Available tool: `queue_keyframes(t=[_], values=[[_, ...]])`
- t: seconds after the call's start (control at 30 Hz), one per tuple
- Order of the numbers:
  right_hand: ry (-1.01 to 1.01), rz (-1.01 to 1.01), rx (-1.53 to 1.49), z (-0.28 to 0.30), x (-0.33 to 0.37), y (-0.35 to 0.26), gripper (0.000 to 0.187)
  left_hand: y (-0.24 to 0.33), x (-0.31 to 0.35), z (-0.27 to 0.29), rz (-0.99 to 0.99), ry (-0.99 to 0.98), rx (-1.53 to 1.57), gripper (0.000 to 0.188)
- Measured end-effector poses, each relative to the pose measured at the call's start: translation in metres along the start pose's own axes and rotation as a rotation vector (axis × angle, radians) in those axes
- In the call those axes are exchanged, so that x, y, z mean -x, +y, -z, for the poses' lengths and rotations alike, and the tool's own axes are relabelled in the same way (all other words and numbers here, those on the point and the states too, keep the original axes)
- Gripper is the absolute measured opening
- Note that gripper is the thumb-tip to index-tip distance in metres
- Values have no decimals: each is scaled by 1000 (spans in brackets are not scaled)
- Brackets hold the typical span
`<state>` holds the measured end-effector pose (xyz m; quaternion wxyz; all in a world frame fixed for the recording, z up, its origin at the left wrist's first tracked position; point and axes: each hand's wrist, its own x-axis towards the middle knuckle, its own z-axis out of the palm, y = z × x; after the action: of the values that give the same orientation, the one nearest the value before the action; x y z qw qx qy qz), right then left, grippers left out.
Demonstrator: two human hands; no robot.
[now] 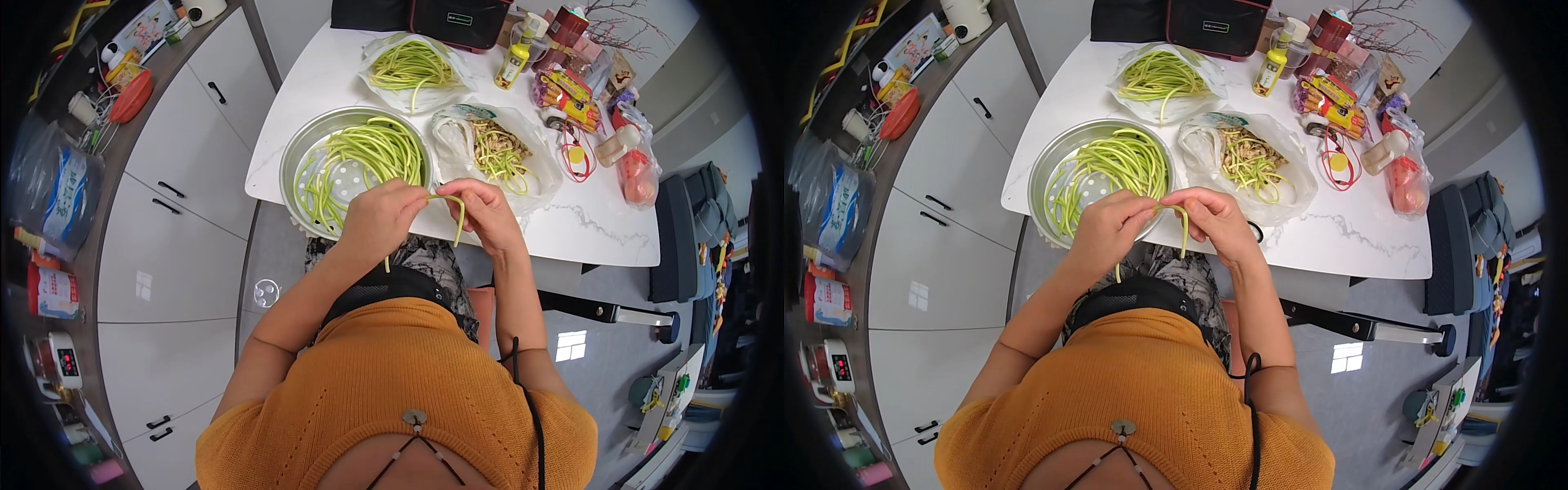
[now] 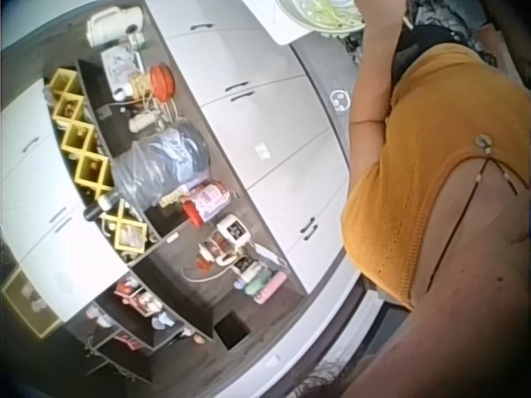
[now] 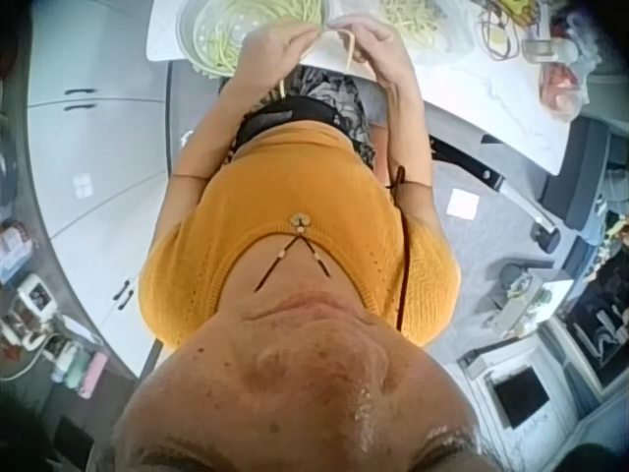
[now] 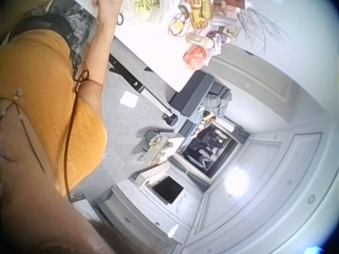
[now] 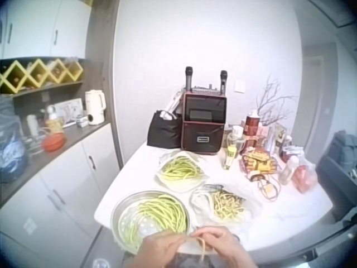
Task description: The person trims the ends off long green vegetables using scissors and places the prepared vegetables into a metal steamer tray.
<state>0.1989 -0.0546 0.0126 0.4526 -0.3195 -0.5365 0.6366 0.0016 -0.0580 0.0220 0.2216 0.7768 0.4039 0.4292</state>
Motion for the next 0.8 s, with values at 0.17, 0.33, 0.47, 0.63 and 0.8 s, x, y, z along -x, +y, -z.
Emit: queue_keyframes(t=[0.17,0.33,0.47,0.63,0.8], values=[[-26,-14,10,-5,1,-6,25,-3,-2,0,1,22,15,12],[18,13,78,-9,3,-8,27,-3,-2,2,38,-35,97,12],[41,74,108,-9,2,-6,27,4,-4,4,56,-55,160,13],[121,150,191,-11,2,-5,18,10,-4,5,87,-88,221,14],[164,207,292,-12,1,-7,12,11,-3,2,53,-89,234,13]])
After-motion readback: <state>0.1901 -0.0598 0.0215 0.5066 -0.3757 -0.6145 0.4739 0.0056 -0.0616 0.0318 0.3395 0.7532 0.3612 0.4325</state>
